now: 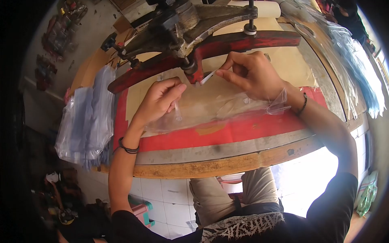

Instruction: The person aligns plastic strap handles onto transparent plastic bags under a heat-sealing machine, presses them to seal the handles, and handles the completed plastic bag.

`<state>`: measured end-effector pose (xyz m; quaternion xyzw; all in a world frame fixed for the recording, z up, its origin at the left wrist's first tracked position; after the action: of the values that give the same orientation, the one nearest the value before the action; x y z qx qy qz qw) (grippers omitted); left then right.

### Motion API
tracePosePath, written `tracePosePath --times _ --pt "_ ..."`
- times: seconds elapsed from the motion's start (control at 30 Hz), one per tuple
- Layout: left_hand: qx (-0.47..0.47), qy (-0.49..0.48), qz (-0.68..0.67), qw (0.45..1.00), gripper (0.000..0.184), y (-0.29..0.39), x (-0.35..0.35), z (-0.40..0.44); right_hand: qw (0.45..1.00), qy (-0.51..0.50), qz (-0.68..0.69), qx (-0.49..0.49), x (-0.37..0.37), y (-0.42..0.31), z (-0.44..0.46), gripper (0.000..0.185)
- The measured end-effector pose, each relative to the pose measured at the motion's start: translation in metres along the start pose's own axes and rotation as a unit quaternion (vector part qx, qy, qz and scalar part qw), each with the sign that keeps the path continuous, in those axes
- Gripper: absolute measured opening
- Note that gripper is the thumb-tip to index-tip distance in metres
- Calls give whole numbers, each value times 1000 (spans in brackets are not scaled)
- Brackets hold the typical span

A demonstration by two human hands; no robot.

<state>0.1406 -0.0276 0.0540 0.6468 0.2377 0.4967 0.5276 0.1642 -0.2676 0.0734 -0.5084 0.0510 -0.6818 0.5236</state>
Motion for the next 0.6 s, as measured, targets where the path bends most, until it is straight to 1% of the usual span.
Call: tracePosePath --times 0.1,0.3,0.4,0.47,0.5,0.57,0.6 --pt "-48 13 30 998 29 -1 0 1 1000 8 6 -7 -2 3 0 20" --pt "-74 11 40 996 32 6 -1 -2 999 -1 -31 -6 -4 6 4 21" --pt "-103 11 58 993 29 5 -1 0 999 1 -34 -21 -5 11 4 20" --pt "-112 36 78 990 31 1 0 2 999 5 -30 -25 -5 10 2 19" --pt "-117 47 88 988 32 0 1 3 1000 -8 -11 -3 -6 8 1 19" --pt "-86 66 90 990 31 -1 3 3 998 -34 28 39 -9 6 -3 18" --pt "-71 74 92 991 31 -1 4 3 998 -37 23 38 -9 5 -3 18"
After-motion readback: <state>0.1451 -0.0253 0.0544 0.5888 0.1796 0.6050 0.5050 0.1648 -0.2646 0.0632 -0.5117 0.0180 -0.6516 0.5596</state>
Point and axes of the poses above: each hand's wrist, its own z-axis towards the middle knuckle, its own x-axis out of the back of the hand, y = z × x, the point moved 4 cm from there along z, towards the middle knuckle, and after that the axes turned 1 degree about -x, right-handed, at the moved point
